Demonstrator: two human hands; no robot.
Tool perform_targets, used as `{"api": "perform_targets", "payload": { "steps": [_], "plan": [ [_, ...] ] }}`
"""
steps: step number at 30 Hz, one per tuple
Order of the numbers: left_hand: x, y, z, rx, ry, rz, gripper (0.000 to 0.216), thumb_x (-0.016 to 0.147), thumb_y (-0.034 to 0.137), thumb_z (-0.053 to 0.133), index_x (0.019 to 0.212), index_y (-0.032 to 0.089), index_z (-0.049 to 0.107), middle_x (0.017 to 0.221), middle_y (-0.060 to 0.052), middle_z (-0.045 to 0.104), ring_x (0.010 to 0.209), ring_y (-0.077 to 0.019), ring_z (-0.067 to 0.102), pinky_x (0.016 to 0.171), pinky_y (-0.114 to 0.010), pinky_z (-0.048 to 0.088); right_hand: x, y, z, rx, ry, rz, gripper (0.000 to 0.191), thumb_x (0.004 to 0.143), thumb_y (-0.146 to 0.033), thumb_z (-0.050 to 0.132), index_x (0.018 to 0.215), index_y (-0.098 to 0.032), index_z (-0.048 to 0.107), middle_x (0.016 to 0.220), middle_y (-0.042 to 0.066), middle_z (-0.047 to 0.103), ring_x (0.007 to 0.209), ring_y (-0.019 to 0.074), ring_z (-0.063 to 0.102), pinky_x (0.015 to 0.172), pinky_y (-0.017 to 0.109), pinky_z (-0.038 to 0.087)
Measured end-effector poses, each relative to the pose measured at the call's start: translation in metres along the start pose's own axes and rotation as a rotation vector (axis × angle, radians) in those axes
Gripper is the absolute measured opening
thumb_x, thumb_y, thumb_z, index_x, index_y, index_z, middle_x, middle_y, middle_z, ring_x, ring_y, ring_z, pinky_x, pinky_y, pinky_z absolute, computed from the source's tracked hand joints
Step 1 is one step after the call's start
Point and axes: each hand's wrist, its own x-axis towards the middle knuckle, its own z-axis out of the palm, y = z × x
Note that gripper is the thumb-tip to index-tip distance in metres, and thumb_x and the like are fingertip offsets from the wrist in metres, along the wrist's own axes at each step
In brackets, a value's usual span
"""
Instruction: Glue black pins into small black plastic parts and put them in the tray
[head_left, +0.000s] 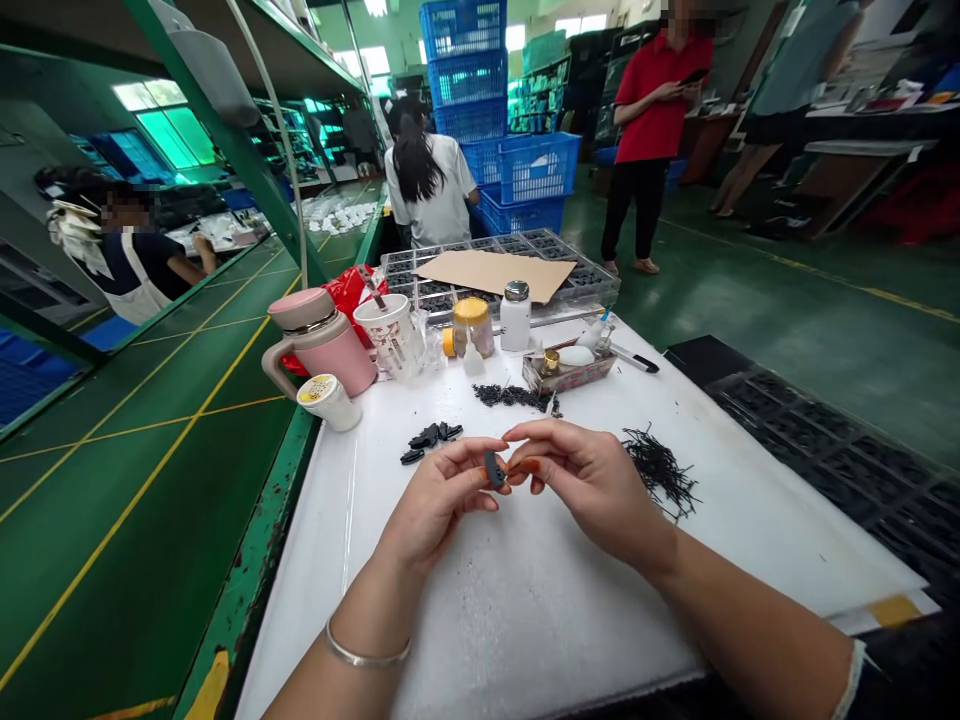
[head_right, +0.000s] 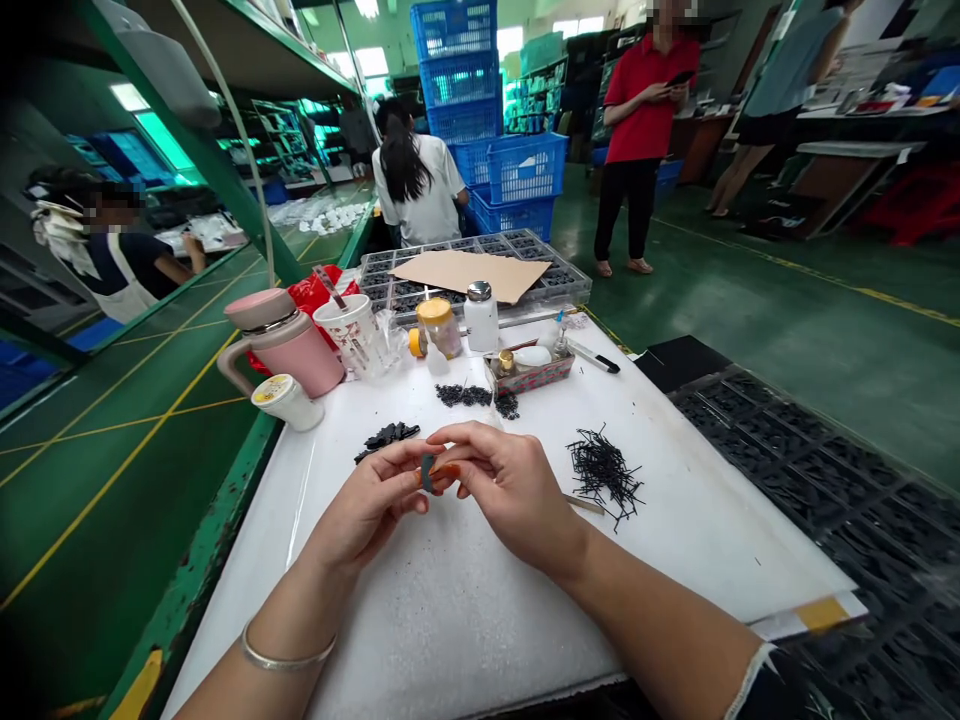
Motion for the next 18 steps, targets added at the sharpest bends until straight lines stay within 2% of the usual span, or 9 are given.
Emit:
{"api": "perform_targets", "payload": {
  "steps": [5,11,18],
  "plan": [
    [-0.0021,-0.0033,0.006,0.055,-0.007,0.056,0.025,0.077,0.022,0.069,0.1,0.015,0.067,0.09,-0.008,0.065,0.081,-0.0139,0.06,0.06,-0.016,0.045,-0.0011,0.0022,0.0072,-0.008,0.02,0.007,0.012,0.085,-0.013,0.058,0.089,-0.019,0.067,0.076,0.001,0.07,0.067,0.0119,0.066,0.06,0.023,0.054],
    [-0.0009,-0.0036,0.0059,-0.101,-0.028,-0.034,0.033,0.072,0.022,0.075,0.103,0.014,0.069,0.099,-0.012,0.067,0.09,-0.0172,0.062,0.067,-0.017,0.048,-0.0008,0.0052,0.0073,0.06,0.095,-0.016,0.005,0.083,-0.017,0.062,0.081,-0.018,0.066,0.07,0.0,0.068,0.063,0.012,0.066,0.058,0.023,0.055],
    [-0.0017,-0.0047,0.0038,-0.166,-0.03,-0.036,0.023,0.071,0.019,0.077,0.091,0.014,0.068,0.087,-0.005,0.063,0.078,-0.0102,0.059,0.069,-0.018,0.053,-0.0011,0.0032,0.005,-0.165,0.137,-0.121,0.007,0.08,-0.019,0.069,0.074,-0.019,0.066,0.072,0.001,0.069,0.066,0.0129,0.064,0.062,0.025,0.053]
  ]
}}
